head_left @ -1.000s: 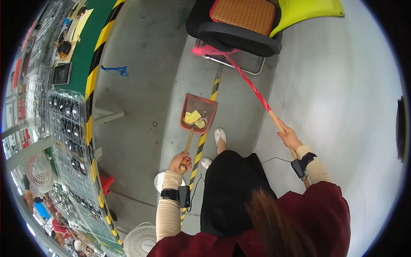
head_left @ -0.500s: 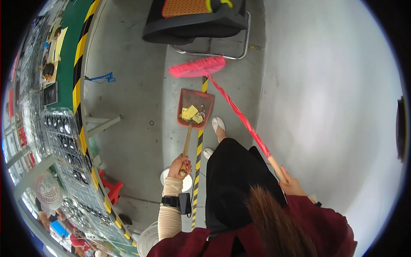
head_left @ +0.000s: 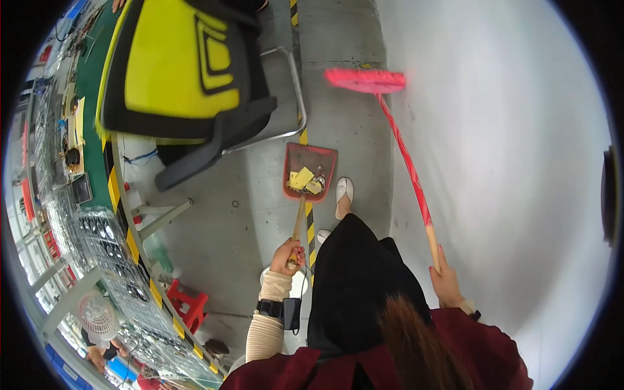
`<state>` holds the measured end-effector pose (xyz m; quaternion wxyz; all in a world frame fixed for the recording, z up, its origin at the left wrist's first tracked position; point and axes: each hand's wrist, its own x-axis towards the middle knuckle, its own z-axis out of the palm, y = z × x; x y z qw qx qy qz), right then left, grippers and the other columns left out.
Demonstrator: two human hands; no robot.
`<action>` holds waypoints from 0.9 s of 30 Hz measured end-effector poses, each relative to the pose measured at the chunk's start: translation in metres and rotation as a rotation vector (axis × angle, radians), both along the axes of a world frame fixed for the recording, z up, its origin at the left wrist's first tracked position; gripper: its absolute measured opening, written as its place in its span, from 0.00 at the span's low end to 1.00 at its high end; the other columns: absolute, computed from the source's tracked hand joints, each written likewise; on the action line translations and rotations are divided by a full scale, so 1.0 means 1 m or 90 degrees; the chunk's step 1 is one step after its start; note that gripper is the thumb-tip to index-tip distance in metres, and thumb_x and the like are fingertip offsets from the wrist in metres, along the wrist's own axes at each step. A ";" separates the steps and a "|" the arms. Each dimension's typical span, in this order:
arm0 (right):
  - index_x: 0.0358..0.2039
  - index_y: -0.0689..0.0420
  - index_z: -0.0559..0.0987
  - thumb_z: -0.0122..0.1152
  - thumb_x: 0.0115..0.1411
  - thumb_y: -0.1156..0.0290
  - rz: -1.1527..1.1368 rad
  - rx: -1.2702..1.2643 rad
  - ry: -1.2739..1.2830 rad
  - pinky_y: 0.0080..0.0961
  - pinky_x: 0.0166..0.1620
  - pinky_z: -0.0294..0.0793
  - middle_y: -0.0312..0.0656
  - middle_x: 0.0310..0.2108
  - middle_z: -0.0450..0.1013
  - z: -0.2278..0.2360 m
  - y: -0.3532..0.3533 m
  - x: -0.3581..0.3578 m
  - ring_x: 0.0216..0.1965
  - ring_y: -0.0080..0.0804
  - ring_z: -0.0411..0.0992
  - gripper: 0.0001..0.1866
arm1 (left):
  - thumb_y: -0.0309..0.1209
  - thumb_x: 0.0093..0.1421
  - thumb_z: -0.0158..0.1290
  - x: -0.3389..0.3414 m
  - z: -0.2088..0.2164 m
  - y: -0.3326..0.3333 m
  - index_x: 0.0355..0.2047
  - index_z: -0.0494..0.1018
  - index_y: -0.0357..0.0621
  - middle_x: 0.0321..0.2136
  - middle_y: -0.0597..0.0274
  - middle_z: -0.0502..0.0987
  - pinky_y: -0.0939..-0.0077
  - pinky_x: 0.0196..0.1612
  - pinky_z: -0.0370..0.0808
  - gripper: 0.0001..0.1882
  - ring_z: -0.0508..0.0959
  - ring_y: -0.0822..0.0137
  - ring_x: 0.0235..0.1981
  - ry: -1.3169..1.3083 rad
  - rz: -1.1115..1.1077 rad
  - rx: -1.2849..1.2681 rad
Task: The person sweeps the floor with a broom and a dustpan, moving around workbenches and shifting stools and a fan to reach the surface. They collect debris into the dustpan and empty it into a trash bin.
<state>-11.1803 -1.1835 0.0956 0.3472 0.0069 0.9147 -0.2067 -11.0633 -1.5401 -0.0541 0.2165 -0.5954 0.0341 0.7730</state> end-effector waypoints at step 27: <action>0.56 0.44 0.50 0.50 0.50 0.65 0.220 0.057 -0.235 0.32 0.34 0.67 0.56 0.27 0.68 0.020 0.065 -0.003 0.30 0.48 0.69 0.33 | 0.28 0.52 0.43 -0.032 -0.009 0.013 0.22 0.58 0.43 0.14 0.63 0.60 0.82 0.12 0.57 0.06 0.60 0.73 0.11 -0.023 0.042 0.035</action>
